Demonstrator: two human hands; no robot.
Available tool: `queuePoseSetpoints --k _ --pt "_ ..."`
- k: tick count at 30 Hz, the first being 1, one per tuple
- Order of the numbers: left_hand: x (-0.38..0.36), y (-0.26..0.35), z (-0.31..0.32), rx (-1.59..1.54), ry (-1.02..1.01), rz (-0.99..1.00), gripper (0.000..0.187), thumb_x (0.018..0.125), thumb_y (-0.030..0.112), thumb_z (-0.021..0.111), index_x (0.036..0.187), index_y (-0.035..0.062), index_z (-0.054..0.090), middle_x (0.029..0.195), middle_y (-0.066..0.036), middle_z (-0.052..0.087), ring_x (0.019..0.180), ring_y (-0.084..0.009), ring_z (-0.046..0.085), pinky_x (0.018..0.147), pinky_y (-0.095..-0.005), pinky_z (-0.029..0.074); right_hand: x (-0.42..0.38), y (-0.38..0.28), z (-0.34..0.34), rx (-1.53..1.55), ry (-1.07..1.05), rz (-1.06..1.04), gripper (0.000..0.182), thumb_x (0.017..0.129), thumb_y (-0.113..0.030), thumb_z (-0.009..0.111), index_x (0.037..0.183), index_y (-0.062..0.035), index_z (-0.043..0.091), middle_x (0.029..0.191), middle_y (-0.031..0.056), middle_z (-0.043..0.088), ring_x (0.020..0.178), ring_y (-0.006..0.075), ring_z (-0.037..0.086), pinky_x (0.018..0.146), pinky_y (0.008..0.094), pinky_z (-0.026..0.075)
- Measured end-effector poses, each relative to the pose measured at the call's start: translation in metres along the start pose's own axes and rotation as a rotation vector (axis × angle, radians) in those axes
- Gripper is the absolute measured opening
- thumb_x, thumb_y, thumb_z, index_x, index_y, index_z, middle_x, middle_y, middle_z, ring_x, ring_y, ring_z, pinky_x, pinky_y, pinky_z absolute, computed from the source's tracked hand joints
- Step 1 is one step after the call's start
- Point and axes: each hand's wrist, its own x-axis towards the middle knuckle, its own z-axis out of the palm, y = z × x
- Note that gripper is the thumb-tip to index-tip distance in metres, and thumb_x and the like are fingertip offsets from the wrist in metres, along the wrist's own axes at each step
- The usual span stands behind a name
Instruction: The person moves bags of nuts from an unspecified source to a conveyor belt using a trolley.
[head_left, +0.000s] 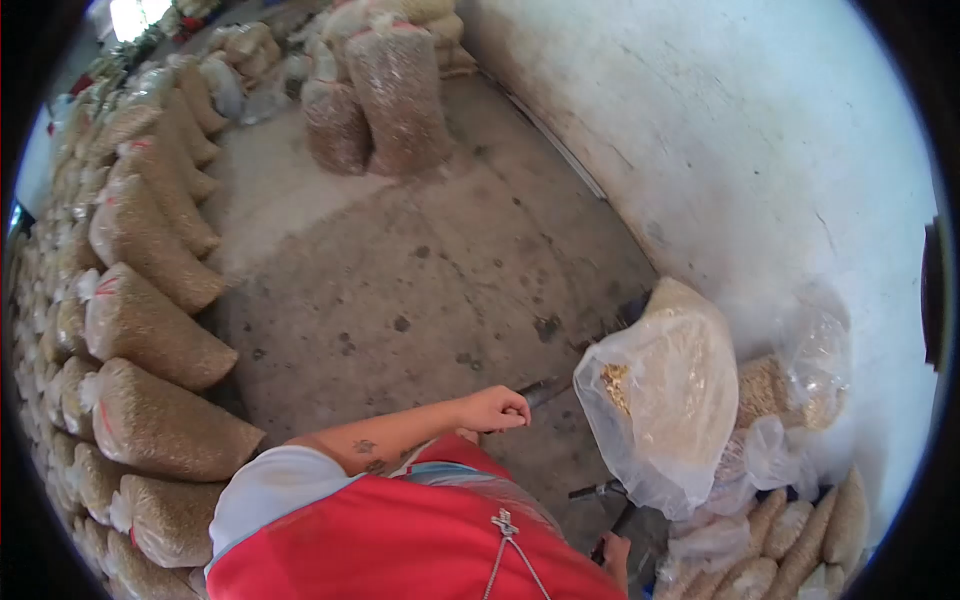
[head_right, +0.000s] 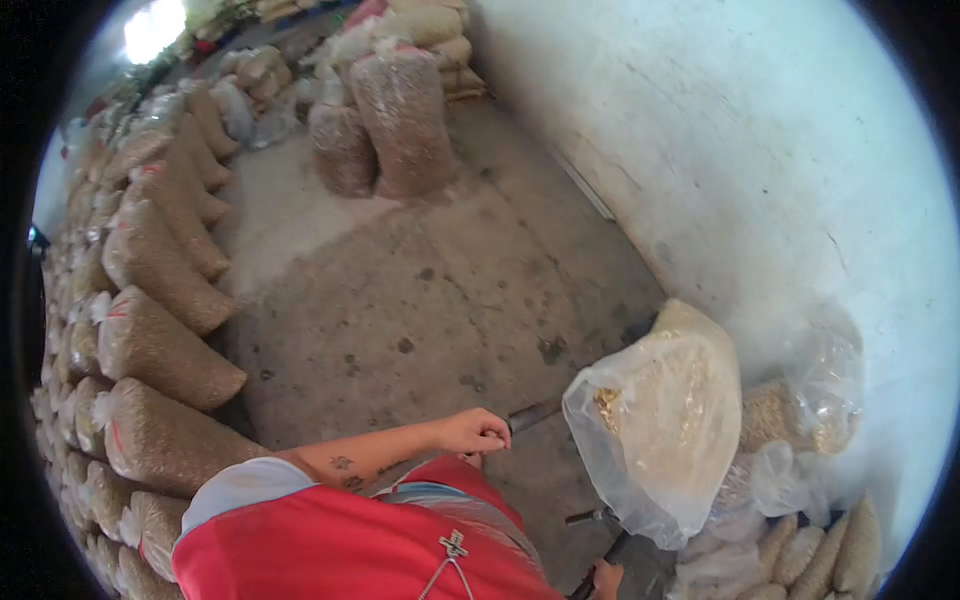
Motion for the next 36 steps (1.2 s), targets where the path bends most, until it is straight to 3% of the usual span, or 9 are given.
queuePoseSetpoints --k 5,7,8,10,16,18,23,34,36 --pt "-0.040 -0.027 0.017 0.575 0.112 -0.014 0.024 0.085 0.023 0.071 0.097 0.0037 0.064 0.078 -0.012 0.069 0.069 -0.0279 0.066 0.063 -0.0388 0.052 0.014 0.090 0.040 0.094 0.059 -0.074 0.013 0.070 -0.005 0.060 0.065 0.0061 0.057 0.054 0.0150 0.054 0.043 0.0282 0.057 0.042 0.0414 0.048" --pt "-0.073 -0.057 0.018 0.984 0.401 0.086 0.041 0.078 0.027 0.077 0.107 0.0039 0.058 0.095 -0.019 0.070 0.084 -0.0367 0.068 0.069 -0.0455 0.054 -0.006 0.118 0.070 0.211 0.049 -0.043 0.014 0.070 -0.006 0.061 0.068 0.0066 0.056 0.054 0.0139 0.055 0.043 0.0284 0.056 0.042 0.0422 0.048" --pt "-0.084 -0.063 0.010 0.999 0.383 0.083 0.041 0.078 0.027 0.077 0.107 0.0039 0.058 0.095 -0.019 0.070 0.084 -0.0367 0.068 0.069 -0.0455 0.054 -0.022 0.128 0.088 0.227 0.045 -0.028 0.014 0.070 -0.006 0.061 0.068 0.0066 0.056 0.054 0.0139 0.055 0.043 0.0284 0.056 0.042 0.0422 0.048" --pt "-0.099 -0.065 0.001 0.904 0.158 -0.495 0.051 0.075 0.026 0.077 0.115 0.0038 0.054 0.106 -0.021 0.068 0.095 -0.0372 0.068 0.076 -0.0472 0.055 -0.069 0.124 0.107 0.131 0.048 -0.135 0.013 0.070 -0.006 0.062 0.070 0.0062 0.056 0.056 0.0141 0.056 0.044 0.0272 0.057 0.043 0.0422 0.049" --pt "-0.144 -0.062 -0.079 0.818 0.001 -0.502 0.049 0.077 0.024 0.074 0.114 -0.0003 0.054 0.106 -0.024 0.068 0.101 -0.0416 0.066 0.084 -0.0491 0.053 -0.122 0.153 0.183 0.225 0.131 0.040 0.018 0.072 -0.012 0.067 0.071 0.0053 0.062 0.060 0.0142 0.060 0.049 0.0245 0.061 0.047 0.0401 0.049" --pt "-0.154 -0.050 -0.102 0.869 -0.043 -0.438 0.048 0.077 0.025 0.073 0.113 -0.0008 0.054 0.105 -0.025 0.068 0.101 -0.0422 0.066 0.084 -0.0491 0.053 -0.097 0.219 0.219 -0.112 0.418 -0.099 0.024 0.077 -0.015 0.065 0.070 0.0067 0.061 0.060 0.0171 0.060 0.056 0.0292 0.063 0.060 0.0515 0.051" --pt "-0.165 -0.028 -0.195 0.905 -0.160 -0.308 0.049 0.076 0.027 0.073 0.112 -0.0019 0.054 0.102 -0.029 0.067 0.099 -0.0437 0.065 0.084 -0.0495 0.051 -0.308 0.031 0.262 0.049 0.132 0.231 0.017 0.079 -0.013 0.063 0.072 0.0018 0.067 0.066 0.0155 0.066 0.059 0.0251 0.066 0.054 0.0399 0.053" --pt "-0.106 0.066 -0.380 0.851 -0.389 -0.542 0.037 0.069 0.013 0.069 0.099 -0.0013 0.052 0.081 -0.021 0.063 0.077 -0.0405 0.066 0.068 -0.0467 0.051 -0.436 -0.095 0.455 0.337 0.336 0.618 0.025 0.074 -0.014 0.065 0.079 0.0099 0.067 0.068 0.0194 0.069 0.060 0.0297 0.071 0.060 0.0417 0.057" --pt "-0.066 0.032 -0.445 1.131 -0.535 0.042 0.035 0.069 0.010 0.069 0.097 -0.0009 0.052 0.071 -0.018 0.061 0.061 -0.0326 0.066 0.057 -0.0426 0.051 -0.445 -0.146 0.469 0.168 0.160 0.627 0.030 0.074 -0.016 0.064 0.086 0.0106 0.068 0.074 0.0226 0.071 0.064 0.0308 0.073 0.063 0.0421 0.058"
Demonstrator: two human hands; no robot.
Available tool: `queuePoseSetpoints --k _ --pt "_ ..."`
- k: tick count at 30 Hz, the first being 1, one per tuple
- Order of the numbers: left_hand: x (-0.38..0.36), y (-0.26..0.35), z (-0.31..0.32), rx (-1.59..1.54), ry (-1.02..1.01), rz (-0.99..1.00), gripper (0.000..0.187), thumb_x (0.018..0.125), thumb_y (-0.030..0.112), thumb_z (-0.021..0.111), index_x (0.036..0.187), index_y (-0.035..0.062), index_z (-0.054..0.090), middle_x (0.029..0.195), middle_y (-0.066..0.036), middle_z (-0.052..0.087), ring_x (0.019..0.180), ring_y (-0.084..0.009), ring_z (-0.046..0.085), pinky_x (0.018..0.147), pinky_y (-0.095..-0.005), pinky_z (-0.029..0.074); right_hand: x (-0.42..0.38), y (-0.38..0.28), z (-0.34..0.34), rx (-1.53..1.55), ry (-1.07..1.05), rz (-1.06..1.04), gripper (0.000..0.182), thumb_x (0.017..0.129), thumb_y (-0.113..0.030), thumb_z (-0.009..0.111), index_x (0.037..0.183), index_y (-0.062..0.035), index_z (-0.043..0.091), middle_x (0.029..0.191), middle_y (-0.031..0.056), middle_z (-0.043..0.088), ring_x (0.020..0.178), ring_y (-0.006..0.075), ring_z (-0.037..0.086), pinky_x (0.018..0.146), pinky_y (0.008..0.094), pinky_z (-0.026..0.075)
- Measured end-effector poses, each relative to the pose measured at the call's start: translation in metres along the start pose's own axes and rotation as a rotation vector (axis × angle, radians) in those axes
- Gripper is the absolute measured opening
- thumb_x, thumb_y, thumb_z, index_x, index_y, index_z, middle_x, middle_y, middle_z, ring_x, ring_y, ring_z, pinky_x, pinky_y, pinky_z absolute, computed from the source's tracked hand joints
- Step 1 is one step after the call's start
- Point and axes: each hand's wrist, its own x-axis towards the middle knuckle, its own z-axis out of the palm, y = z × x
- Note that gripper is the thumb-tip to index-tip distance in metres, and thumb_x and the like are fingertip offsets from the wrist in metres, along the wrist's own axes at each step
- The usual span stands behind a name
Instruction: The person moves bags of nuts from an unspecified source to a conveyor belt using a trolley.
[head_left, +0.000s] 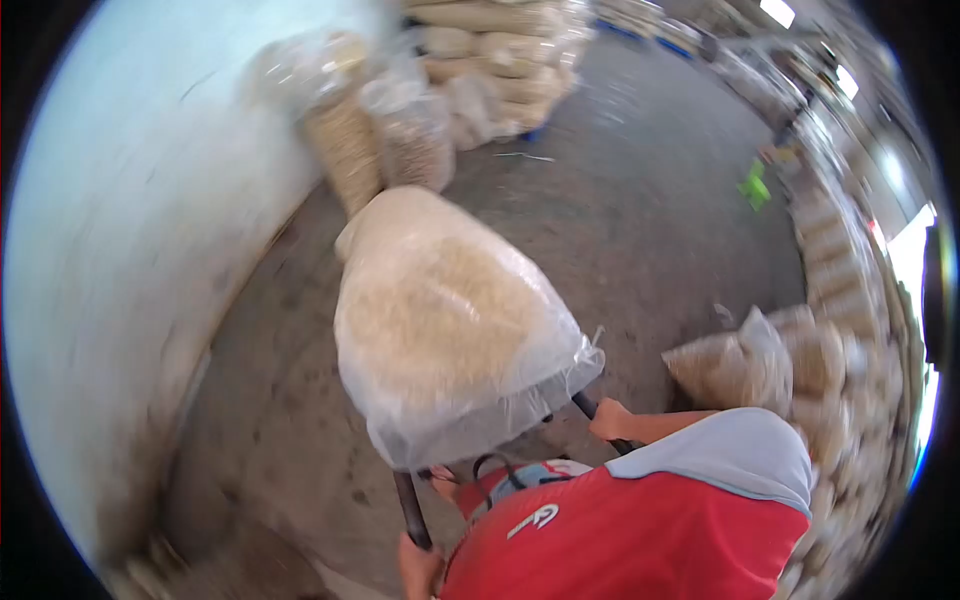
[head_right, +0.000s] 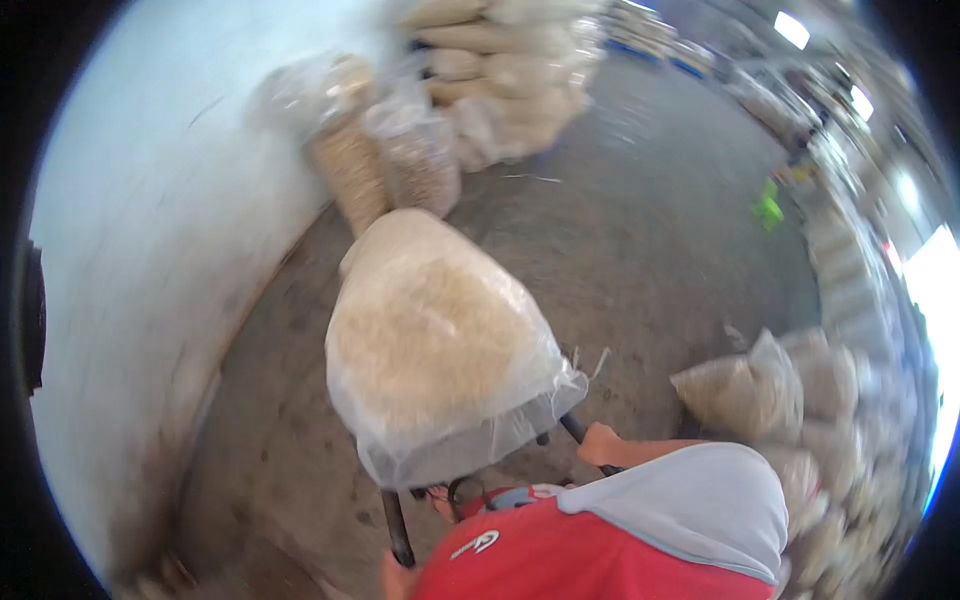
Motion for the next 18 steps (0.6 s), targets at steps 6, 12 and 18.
queuePoseSetpoints --k 6,12,18 --pt "0.075 0.039 -0.115 -0.142 -0.293 -0.191 0.034 0.075 0.019 0.069 0.099 0.0011 0.055 0.078 -0.014 0.062 0.067 -0.0291 0.064 0.062 -0.0401 0.050 -0.059 -0.041 0.012 0.164 -0.016 0.149 0.036 0.076 -0.021 0.064 0.095 0.0093 0.068 0.084 0.0250 0.072 0.081 0.0373 0.073 0.074 0.0442 0.058" --pt "0.140 0.066 -0.209 -0.060 -0.424 -0.014 0.034 0.081 0.028 0.069 0.101 0.0031 0.058 0.084 -0.010 0.064 0.074 -0.0257 0.062 0.068 -0.0375 0.048 -0.144 -0.083 0.028 0.324 0.064 0.250 0.039 0.075 -0.027 0.066 0.098 0.0049 0.069 0.076 0.0201 0.071 0.077 0.0348 0.073 0.075 0.0448 0.058" --pt "0.242 -0.087 -0.218 -0.028 -0.497 0.277 0.037 0.086 0.037 0.069 0.103 0.0050 0.061 0.091 -0.006 0.065 0.080 -0.0222 0.060 0.073 -0.0350 0.046 -0.134 -0.180 0.186 0.504 0.109 0.326 0.032 0.076 -0.028 0.066 0.082 0.0034 0.071 0.076 0.0189 0.072 0.071 0.0319 0.073 0.071 0.0431 0.059"
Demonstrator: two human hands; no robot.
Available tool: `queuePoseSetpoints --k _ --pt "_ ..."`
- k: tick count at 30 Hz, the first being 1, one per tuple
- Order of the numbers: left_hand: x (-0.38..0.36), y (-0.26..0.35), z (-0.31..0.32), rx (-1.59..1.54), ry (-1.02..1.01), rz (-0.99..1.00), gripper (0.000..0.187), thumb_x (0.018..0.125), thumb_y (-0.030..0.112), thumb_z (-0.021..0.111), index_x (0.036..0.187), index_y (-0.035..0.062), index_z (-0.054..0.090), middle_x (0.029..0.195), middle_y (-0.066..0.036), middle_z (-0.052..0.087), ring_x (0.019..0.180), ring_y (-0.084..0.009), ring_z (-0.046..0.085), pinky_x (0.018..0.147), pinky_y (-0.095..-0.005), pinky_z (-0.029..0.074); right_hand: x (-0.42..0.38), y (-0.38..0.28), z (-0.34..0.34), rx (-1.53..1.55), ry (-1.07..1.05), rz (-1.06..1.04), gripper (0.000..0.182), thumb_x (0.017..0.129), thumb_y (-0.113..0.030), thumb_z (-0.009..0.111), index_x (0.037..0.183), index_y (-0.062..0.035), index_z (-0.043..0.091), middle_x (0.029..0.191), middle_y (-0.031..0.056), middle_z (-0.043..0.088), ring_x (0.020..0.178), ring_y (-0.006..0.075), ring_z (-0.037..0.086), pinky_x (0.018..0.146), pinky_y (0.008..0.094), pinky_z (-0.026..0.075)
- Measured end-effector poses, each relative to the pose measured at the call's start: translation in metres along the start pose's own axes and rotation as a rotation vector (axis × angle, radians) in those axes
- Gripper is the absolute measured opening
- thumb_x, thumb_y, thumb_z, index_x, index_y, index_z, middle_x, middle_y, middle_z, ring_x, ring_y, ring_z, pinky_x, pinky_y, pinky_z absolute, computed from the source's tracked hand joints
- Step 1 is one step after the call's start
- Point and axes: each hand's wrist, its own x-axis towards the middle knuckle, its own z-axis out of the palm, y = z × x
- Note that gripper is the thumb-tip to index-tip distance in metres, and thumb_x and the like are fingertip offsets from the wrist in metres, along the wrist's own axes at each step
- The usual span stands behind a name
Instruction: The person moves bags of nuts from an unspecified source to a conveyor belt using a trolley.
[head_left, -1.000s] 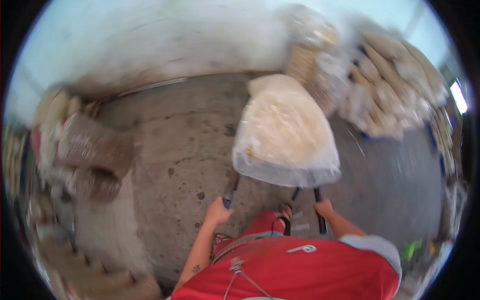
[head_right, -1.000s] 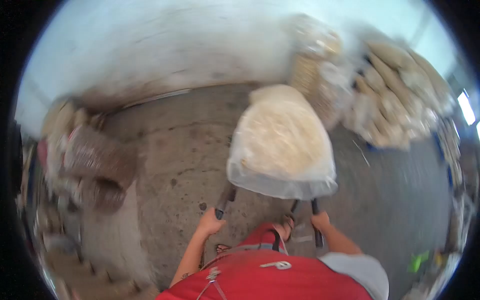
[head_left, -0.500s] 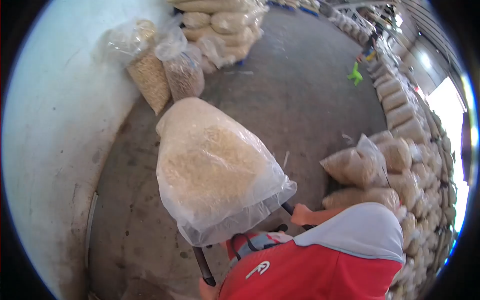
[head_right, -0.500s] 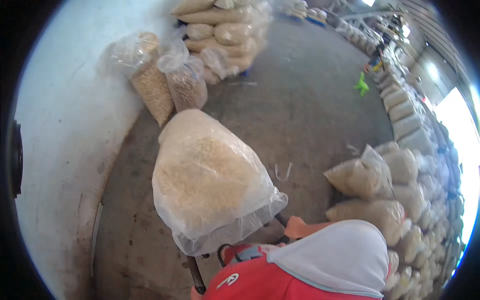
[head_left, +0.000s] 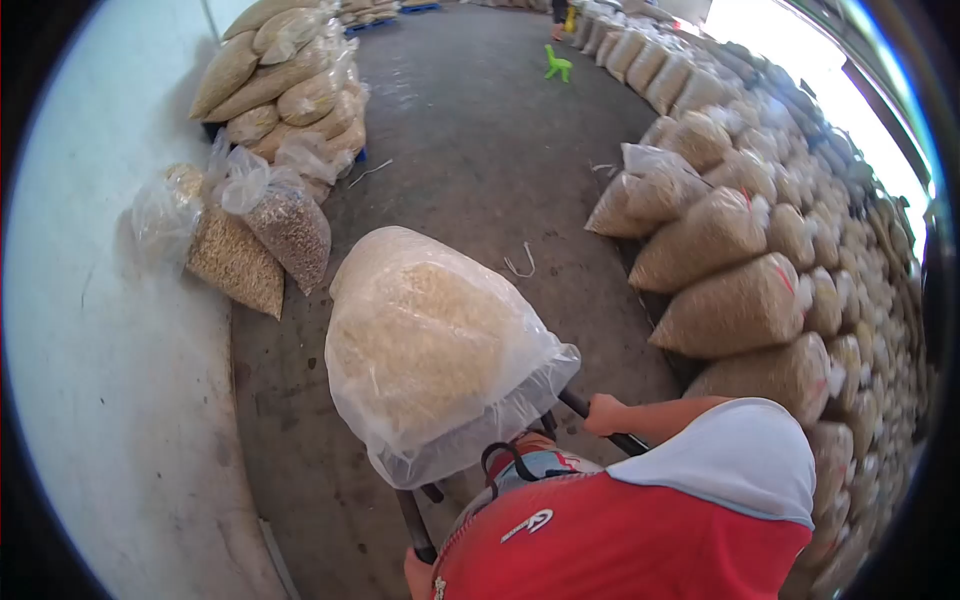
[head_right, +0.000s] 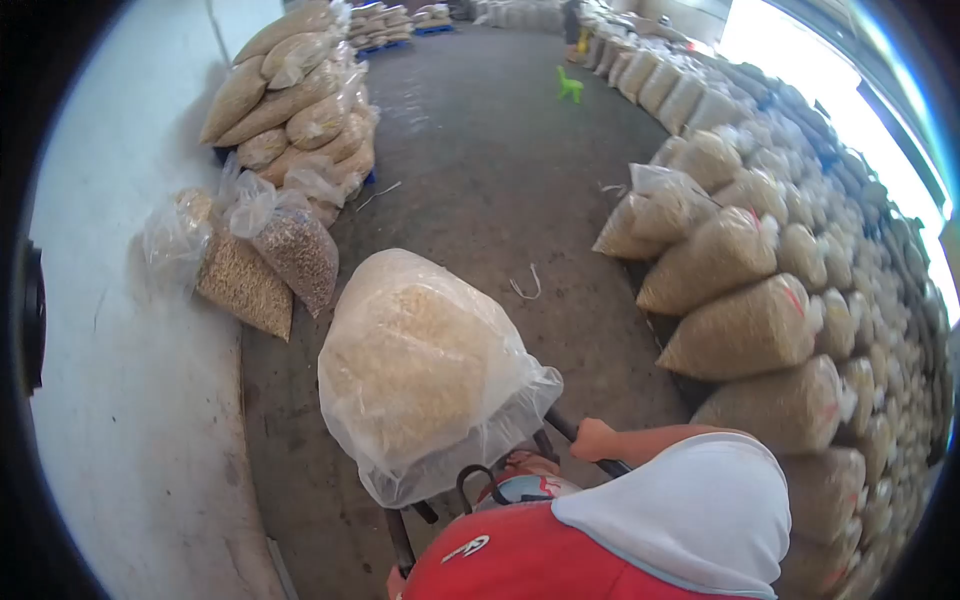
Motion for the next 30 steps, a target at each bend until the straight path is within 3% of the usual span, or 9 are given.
queuePoseSetpoints --k 5,6,10,15,16,17,26,28,30 --pt "0.058 -0.012 -0.076 0.059 -0.121 0.208 0.041 0.091 0.045 0.068 0.104 0.0067 0.064 0.097 -0.002 0.067 0.086 -0.0193 0.058 0.077 -0.0329 0.045 -0.002 -0.034 0.074 0.214 0.067 0.002 0.030 0.074 -0.024 0.063 0.077 0.0040 0.072 0.074 0.0204 0.072 0.075 0.0333 0.073 0.074 0.0441 0.058" --pt "0.092 -0.041 -0.093 0.239 -0.242 0.122 0.044 0.093 0.042 0.063 0.117 0.0049 0.061 0.103 -0.005 0.066 0.090 -0.0234 0.056 0.081 -0.0336 0.044 -0.012 -0.047 0.085 0.242 0.059 0.008 0.030 0.074 -0.024 0.063 0.077 0.0040 0.072 0.074 0.0204 0.072 0.075 0.0333 0.073 0.074 0.0441 0.058" --pt "0.121 -0.005 -0.154 0.223 -0.439 0.035 0.061 0.096 0.048 0.060 0.141 0.0091 0.049 0.131 -0.007 0.060 0.113 -0.0255 0.057 0.097 -0.0322 0.044 -0.025 -0.098 0.119 0.310 0.163 0.100 0.029 0.073 -0.022 0.063 0.075 0.0054 0.072 0.075 0.0218 0.071 0.077 0.0338 0.074 0.075 0.0431 0.058" --pt "0.148 0.118 -0.196 0.324 -0.407 -0.169 0.015 0.077 0.016 0.070 0.087 0.0060 0.063 0.066 0.001 0.051 0.055 -0.0122 0.044 0.051 -0.0313 0.037 -0.025 -0.163 0.122 0.369 0.095 0.196 0.030 0.072 -0.021 0.065 0.081 0.0057 0.072 0.078 0.0251 0.071 0.082 0.0369 0.073 0.076 0.0444 0.058" --pt "0.171 0.110 -0.198 0.301 -0.370 -0.245 0.041 0.093 0.035 0.066 0.119 0.0048 0.055 0.069 0.002 0.049 0.055 -0.0108 0.043 0.049 -0.0309 0.037 -0.018 -0.177 0.119 0.370 0.082 0.244 0.031 0.072 -0.021 0.065 0.084 0.0058 0.073 0.080 0.0265 0.071 0.084 0.0384 0.073 0.076 0.0451 0.058" --pt "0.192 0.107 -0.208 0.319 -0.370 -0.272 0.041 0.093 0.035 0.066 0.119 0.0048 0.055 0.069 0.002 0.049 0.055 -0.0108 0.043 0.049 -0.0309 0.037 -0.013 -0.190 0.114 0.374 0.050 0.249 0.031 0.072 -0.021 0.065 0.084 0.0058 0.073 0.080 0.0265 0.071 0.084 0.0384 0.073 0.076 0.0451 0.058" --pt "0.353 0.165 -0.238 0.477 -0.352 -0.250 0.069 0.098 0.036 0.060 0.152 0.0146 0.022 0.145 -0.012 0.028 0.133 -0.0214 0.027 0.111 -0.0380 0.026 0.051 -0.271 0.030 0.501 0.166 0.264 0.032 0.071 -0.020 0.064 0.086 0.0072 0.071 0.088 0.0291 0.070 0.091 0.0404 0.071 0.081 0.0462 0.056" --pt "0.388 0.181 -0.237 0.534 -0.393 -0.265 0.077 0.100 0.037 0.059 0.160 0.0168 0.015 0.162 -0.016 0.023 0.151 -0.0237 0.023 0.124 -0.0396 0.023 0.073 -0.281 0.006 0.621 0.145 0.241 0.032 0.070 -0.020 0.062 0.078 0.0096 0.070 0.074 0.0265 0.069 0.077 0.0406 0.072 0.076 0.0448 0.057" --pt "0.437 0.201 -0.235 0.599 -0.505 -0.232 0.078 0.099 0.047 0.054 0.160 0.0229 0.012 0.164 -0.014 0.017 0.152 -0.0226 0.017 0.125 -0.0443 0.019 0.106 -0.283 -0.015 0.586 0.199 0.226 0.030 0.070 -0.018 0.061 0.076 0.0098 0.070 0.070 0.0247 0.069 0.073 0.0384 0.072 0.073 0.0438 0.057"
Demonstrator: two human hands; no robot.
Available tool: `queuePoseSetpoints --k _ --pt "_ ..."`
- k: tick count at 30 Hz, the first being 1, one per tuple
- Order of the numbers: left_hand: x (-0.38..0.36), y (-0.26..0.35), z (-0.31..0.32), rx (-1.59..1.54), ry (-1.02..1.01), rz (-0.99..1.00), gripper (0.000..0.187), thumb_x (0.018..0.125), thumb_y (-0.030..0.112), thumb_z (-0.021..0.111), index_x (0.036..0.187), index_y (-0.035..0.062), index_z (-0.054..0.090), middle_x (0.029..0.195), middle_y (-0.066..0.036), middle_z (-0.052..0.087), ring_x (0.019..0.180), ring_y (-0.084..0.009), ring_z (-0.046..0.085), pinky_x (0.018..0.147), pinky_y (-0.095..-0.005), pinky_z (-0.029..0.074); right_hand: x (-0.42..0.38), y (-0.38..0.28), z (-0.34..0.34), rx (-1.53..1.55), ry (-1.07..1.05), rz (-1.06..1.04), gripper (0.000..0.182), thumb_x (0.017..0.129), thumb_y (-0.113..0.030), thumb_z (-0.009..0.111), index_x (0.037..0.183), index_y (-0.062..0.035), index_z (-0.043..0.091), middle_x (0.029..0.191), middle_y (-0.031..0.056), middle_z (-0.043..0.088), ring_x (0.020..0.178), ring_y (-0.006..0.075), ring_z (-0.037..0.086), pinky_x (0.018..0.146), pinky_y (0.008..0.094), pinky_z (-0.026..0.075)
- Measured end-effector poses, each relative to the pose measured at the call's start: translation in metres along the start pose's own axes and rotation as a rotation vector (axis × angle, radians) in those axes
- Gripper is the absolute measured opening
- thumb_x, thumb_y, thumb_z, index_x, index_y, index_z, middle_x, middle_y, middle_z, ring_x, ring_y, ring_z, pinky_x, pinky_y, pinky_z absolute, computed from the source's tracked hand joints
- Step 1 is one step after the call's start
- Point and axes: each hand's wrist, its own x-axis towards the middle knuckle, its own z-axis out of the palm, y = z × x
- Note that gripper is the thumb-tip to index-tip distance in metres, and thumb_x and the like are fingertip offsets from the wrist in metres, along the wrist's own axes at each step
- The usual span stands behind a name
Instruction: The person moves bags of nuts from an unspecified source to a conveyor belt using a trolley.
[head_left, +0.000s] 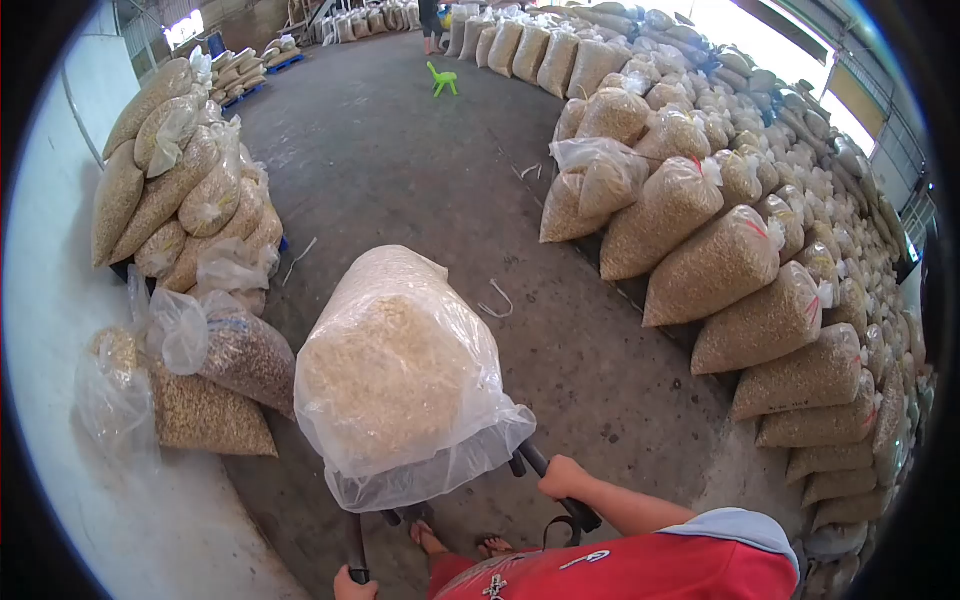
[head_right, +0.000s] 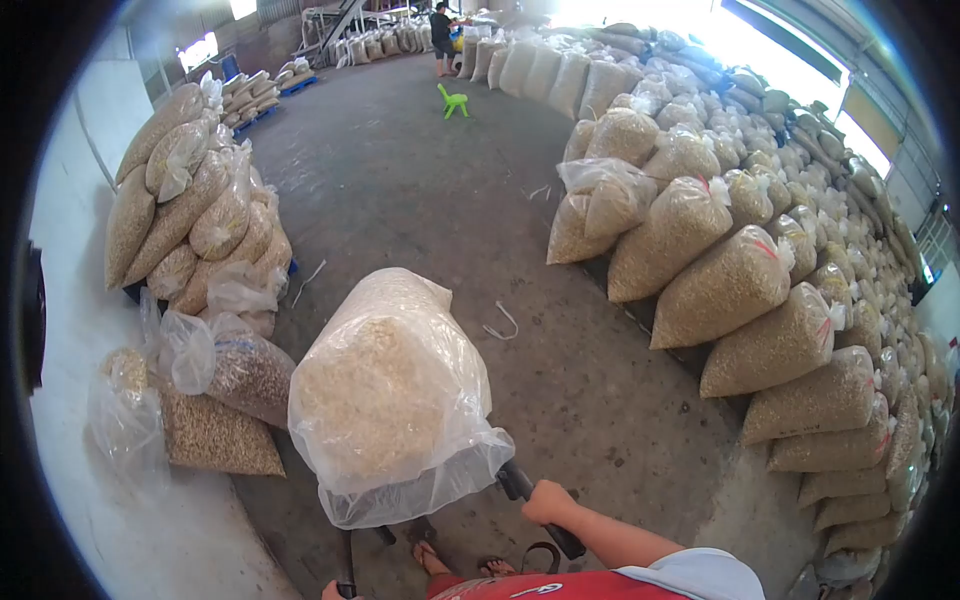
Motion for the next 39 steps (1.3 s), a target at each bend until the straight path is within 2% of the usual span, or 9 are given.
queuePoseSetpoints --k 2,4,16,19,24,26,30,37,39 --pt "0.033 0.022 -0.023 0.082 -0.077 0.024 0.080 0.098 0.058 0.050 0.160 0.0290 0.009 0.167 -0.012 0.011 0.154 -0.0216 0.012 0.125 -0.0489 0.015 0.035 -0.023 -0.008 -0.027 0.029 -0.045 0.029 0.071 -0.017 0.060 0.075 0.0101 0.069 0.066 0.0229 0.068 0.069 0.0362 0.072 0.070 0.0429 0.058" --pt "0.058 0.050 -0.032 -0.086 0.320 0.408 0.038 0.069 0.009 0.068 0.101 -0.0023 0.052 0.066 -0.017 0.060 0.049 -0.0262 0.063 0.049 -0.0393 0.050 0.061 -0.054 -0.030 0.048 0.004 0.048 0.028 0.071 -0.017 0.064 0.072 0.0099 0.069 0.064 0.0195 0.068 0.064 0.0306 0.073 0.064 0.0411 0.057" --pt "0.167 0.296 -0.186 0.015 0.379 0.523 0.036 0.070 0.006 0.068 0.100 -0.0036 0.051 0.067 -0.014 0.061 0.052 -0.0220 0.065 0.046 -0.0380 0.051 0.277 -0.227 -0.142 0.045 0.054 0.008 0.024 0.070 -0.017 0.069 0.067 0.0063 0.068 0.064 0.0175 0.068 0.061 0.0265 0.070 0.062 0.0390 0.056" --pt "0.221 0.360 -0.231 -0.191 0.229 0.379 0.035 0.070 0.004 0.068 0.100 -0.0033 0.052 0.067 -0.013 0.061 0.052 -0.0212 0.064 0.046 -0.0370 0.051 0.344 -0.278 -0.179 0.095 0.042 -0.016 0.025 0.071 -0.018 0.072 0.064 0.0062 0.068 0.060 0.0153 0.067 0.055 0.0233 0.069 0.058 0.0370 0.055" --pt "0.284 0.470 -0.304 -0.171 0.263 0.336 0.036 0.069 0.003 0.069 0.101 -0.0042 0.054 0.065 -0.012 0.060 0.052 -0.0212 0.064 0.049 -0.0363 0.052 0.441 -0.376 -0.246 0.023 0.102 -0.123 0.035 0.068 -0.026 0.071 0.070 0.0080 0.070 0.064 0.0203 0.068 0.063 0.0331 0.071 0.066 0.0418 0.057" --pt "0.314 0.523 -0.335 -0.134 0.321 0.328 0.037 0.068 0.003 0.070 0.101 -0.0050 0.056 0.066 -0.012 0.060 0.053 -0.0218 0.065 0.050 -0.0370 0.053 0.486 -0.418 -0.269 0.023 0.071 -0.104 0.032 0.069 -0.022 0.065 0.078 0.0081 0.071 0.079 0.0260 0.071 0.083 0.0386 0.073 0.078 0.0438 0.057" --pt "0.393 0.602 -0.391 -0.143 0.295 0.345 0.039 0.068 0.004 0.070 0.103 -0.0053 0.056 0.068 -0.013 0.061 0.054 -0.0230 0.066 0.051 -0.0375 0.053 0.568 -0.493 -0.311 0.110 0.110 -0.131 0.032 0.069 -0.022 0.065 0.079 0.0077 0.071 0.077 0.0251 0.071 0.082 0.0389 0.073 0.079 0.0435 0.057" --pt "0.512 0.785 -0.447 -0.119 0.327 0.303 0.042 0.070 0.008 0.069 0.107 -0.0034 0.055 0.072 -0.016 0.063 0.055 -0.0256 0.067 0.053 -0.0386 0.054 0.778 -0.586 -0.399 0.116 0.049 -0.101 0.030 0.072 -0.026 0.073 0.073 0.0042 0.069 0.067 0.0164 0.069 0.067 0.0286 0.072 0.065 0.0395 0.057" --pt "0.541 0.828 -0.467 -0.163 0.292 0.293 0.042 0.070 0.008 0.069 0.108 -0.0030 0.055 0.072 -0.016 0.063 0.055 -0.0259 0.067 0.053 -0.0392 0.054 0.831 -0.610 -0.425 0.156 0.006 -0.116 0.030 0.072 -0.024 0.075 0.082 0.0027 0.066 0.067 0.0128 0.068 0.063 0.0243 0.070 0.062 0.0383 0.056"
